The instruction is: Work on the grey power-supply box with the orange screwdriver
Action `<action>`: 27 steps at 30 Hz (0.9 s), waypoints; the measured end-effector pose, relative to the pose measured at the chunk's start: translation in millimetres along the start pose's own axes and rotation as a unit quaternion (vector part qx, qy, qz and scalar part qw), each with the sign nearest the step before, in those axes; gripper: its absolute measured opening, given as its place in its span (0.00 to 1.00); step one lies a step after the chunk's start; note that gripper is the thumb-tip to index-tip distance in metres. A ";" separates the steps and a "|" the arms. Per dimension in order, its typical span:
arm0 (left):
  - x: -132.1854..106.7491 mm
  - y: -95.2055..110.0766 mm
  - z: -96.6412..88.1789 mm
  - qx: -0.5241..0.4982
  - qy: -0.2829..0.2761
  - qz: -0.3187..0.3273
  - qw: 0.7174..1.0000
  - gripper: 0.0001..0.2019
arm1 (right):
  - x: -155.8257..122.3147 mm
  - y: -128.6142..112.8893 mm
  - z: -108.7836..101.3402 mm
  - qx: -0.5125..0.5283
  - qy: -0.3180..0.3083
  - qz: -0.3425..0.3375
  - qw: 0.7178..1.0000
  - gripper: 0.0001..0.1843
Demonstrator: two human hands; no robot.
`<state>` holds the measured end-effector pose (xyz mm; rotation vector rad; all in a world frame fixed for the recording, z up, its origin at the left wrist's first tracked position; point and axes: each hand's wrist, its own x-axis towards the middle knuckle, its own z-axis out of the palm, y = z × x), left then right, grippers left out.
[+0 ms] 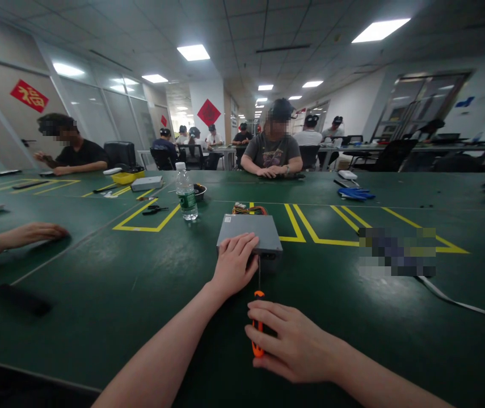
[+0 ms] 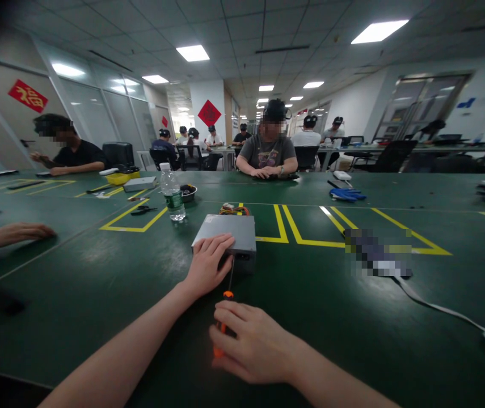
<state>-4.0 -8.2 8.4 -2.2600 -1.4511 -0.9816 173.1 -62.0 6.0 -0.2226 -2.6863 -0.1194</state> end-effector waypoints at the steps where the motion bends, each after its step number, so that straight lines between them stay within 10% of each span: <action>1: -0.1 0.2 0.1 -0.001 -0.001 -0.001 1.000 0.18 | -0.1 -0.1 1.7 -0.004 0.013 -0.003 1.000 0.17; 17: 0.3 3.2 -3.3 -0.004 0.008 -0.005 1.000 0.18 | -0.3 -3.5 -4.4 -0.156 0.204 -0.049 0.965 0.07; 27: -0.8 4.5 -3.2 0.001 0.008 -0.007 1.000 0.19 | -7.5 -6.9 -14.5 -0.151 0.107 0.002 0.983 0.08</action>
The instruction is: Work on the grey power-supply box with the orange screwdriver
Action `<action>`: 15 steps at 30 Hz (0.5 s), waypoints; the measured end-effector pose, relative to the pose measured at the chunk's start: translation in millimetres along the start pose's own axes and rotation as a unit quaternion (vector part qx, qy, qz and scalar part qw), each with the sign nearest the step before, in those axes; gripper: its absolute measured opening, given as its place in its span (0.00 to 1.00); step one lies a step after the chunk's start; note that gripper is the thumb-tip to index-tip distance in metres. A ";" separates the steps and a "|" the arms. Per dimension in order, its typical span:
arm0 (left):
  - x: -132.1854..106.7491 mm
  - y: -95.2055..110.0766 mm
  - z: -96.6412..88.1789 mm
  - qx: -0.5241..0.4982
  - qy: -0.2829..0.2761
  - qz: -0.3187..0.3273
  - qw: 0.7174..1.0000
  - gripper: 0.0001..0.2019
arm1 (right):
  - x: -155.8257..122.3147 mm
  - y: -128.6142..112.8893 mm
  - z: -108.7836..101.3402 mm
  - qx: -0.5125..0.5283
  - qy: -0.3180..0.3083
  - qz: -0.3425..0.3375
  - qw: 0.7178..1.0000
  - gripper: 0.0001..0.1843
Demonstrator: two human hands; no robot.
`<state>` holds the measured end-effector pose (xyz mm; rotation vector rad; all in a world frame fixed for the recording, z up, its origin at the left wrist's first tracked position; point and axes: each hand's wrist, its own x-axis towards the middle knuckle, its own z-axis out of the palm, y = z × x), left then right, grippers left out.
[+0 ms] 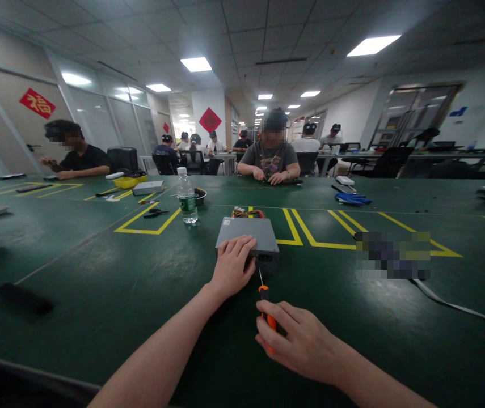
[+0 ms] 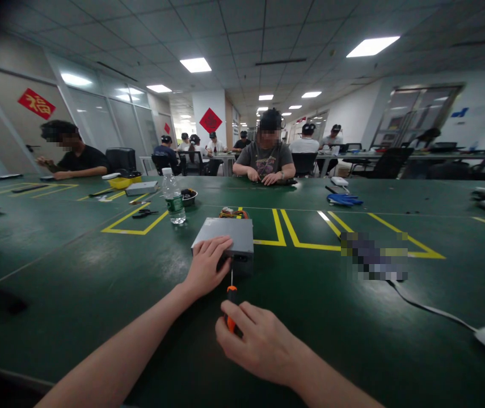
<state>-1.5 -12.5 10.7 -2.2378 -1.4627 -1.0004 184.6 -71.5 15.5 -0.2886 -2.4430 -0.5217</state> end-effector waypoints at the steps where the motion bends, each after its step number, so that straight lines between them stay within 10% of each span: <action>1: 0.0 -0.2 0.2 0.002 0.000 0.001 1.000 0.19 | -0.4 0.6 0.9 -0.005 0.004 -0.004 1.000 0.08; 15: -0.6 0.3 1.8 0.002 -0.001 -0.004 1.000 0.19 | 5.4 2.1 10.5 -0.028 0.028 0.003 0.999 0.07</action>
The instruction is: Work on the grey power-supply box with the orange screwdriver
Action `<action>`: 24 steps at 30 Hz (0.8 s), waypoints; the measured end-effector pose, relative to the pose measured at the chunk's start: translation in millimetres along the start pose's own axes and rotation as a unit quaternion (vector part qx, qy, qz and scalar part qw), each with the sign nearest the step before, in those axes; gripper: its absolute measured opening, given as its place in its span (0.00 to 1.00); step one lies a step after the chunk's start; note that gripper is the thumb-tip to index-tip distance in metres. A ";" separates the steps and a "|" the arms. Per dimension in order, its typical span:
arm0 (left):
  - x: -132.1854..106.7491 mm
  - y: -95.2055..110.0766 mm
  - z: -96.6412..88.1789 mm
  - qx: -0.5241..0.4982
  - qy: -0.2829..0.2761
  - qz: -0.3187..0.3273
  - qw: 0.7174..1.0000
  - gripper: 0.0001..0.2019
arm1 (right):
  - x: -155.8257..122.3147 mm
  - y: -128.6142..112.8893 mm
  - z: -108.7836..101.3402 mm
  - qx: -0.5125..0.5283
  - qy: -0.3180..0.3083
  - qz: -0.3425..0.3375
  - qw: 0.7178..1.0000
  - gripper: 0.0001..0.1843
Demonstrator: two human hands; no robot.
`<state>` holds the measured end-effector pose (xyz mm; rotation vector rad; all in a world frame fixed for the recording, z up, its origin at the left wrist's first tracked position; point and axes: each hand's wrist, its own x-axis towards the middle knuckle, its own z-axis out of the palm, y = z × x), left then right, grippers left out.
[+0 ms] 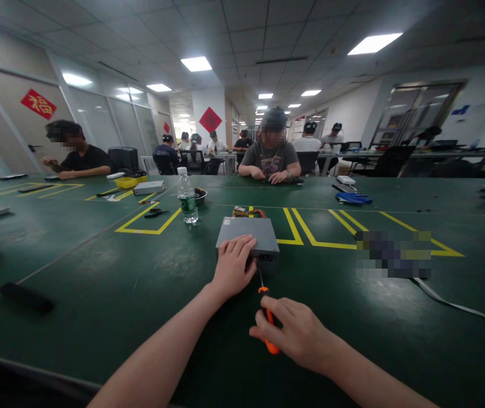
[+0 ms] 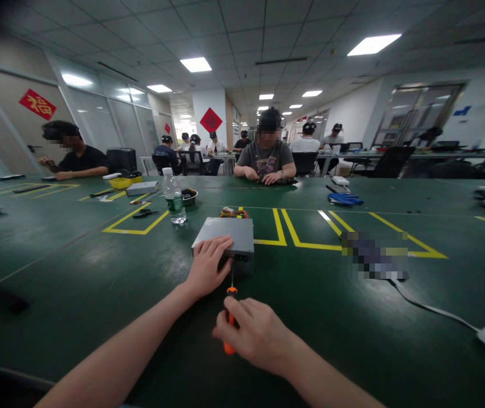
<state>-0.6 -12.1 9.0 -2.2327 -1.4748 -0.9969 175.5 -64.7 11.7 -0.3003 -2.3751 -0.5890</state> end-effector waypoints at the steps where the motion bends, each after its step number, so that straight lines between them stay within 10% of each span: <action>1: -0.1 0.0 0.0 0.002 0.001 0.001 1.000 0.20 | 0.3 -0.7 -0.5 -0.002 -0.010 -0.001 1.000 0.09; 10: -0.2 -0.2 1.5 0.010 0.003 0.000 1.000 0.21 | 4.3 7.4 6.4 -0.017 0.064 -0.024 0.998 0.05; 18: -0.1 -0.3 1.9 0.008 0.004 0.002 1.000 0.20 | -3.1 7.8 11.7 0.036 0.007 -0.010 0.999 0.04; 24: 0.0 -0.4 3.8 0.018 0.006 0.004 1.000 0.20 | -3.7 5.4 1.2 0.086 -0.029 0.002 0.996 0.23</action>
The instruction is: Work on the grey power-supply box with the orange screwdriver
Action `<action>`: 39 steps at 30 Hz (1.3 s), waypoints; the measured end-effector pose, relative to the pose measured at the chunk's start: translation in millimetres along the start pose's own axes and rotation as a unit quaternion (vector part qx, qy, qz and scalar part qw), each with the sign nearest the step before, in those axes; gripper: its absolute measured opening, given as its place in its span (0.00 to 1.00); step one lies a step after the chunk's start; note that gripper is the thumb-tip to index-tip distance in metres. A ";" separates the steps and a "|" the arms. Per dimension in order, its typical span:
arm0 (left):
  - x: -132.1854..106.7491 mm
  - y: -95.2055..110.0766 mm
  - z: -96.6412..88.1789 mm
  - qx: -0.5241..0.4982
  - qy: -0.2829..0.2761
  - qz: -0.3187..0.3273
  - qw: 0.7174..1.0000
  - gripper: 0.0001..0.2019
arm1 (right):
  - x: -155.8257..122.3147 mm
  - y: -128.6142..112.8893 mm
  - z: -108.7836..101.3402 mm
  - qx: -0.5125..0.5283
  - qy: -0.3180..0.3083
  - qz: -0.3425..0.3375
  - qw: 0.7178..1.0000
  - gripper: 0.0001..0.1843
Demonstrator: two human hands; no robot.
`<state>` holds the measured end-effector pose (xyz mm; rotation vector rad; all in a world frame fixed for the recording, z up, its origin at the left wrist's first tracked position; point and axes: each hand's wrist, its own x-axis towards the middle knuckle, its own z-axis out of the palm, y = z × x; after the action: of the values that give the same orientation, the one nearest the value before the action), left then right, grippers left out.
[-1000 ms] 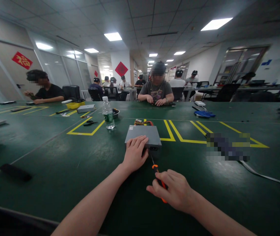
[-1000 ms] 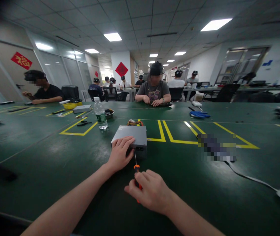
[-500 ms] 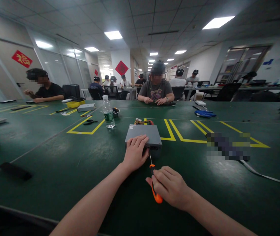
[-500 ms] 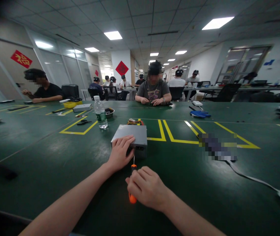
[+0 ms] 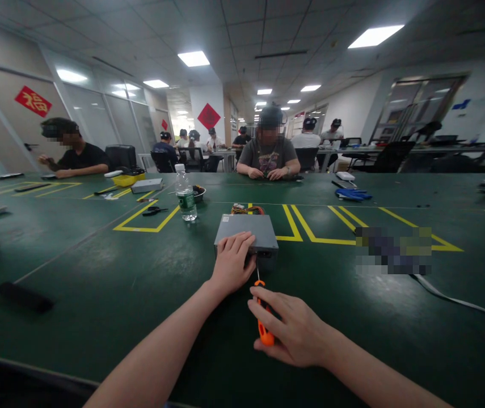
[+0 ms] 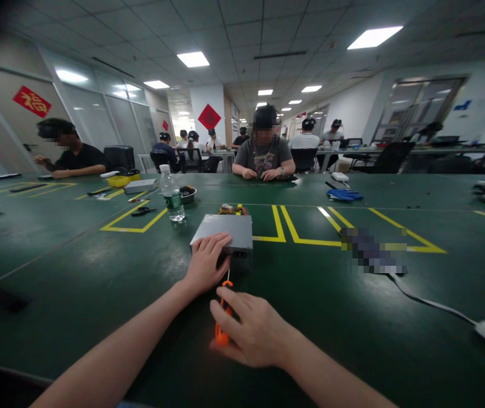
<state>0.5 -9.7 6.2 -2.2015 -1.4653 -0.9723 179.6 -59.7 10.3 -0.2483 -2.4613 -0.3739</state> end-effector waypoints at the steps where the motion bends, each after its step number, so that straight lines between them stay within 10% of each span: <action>1: 0.0 0.1 0.0 -0.002 -0.002 -0.001 1.000 0.20 | -0.2 0.3 -1.0 -0.005 -0.007 -0.006 1.000 0.22; 17: 2.3 0.3 1.6 -0.013 -0.002 -0.009 1.000 0.16 | 3.0 -2.4 -1.5 0.002 0.002 -0.015 1.000 0.21; 24: 0.8 -1.8 3.0 -0.008 -0.006 0.001 1.000 0.18 | -0.5 3.3 0.9 0.024 0.129 0.010 0.991 0.19; 31: 1.0 -1.1 2.4 0.001 -0.009 0.003 1.000 0.18 | 1.0 -2.8 -0.6 -0.002 0.017 -0.013 1.000 0.22; 39: 0.3 -2.1 4.5 0.007 -0.007 0.004 1.000 0.19 | -2.1 -0.6 9.6 0.072 0.067 0.045 0.994 0.21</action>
<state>0.3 -5.9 3.0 -2.2064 -1.4652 -0.9425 175.6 -57.3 1.6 -0.2624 -2.3222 -0.1667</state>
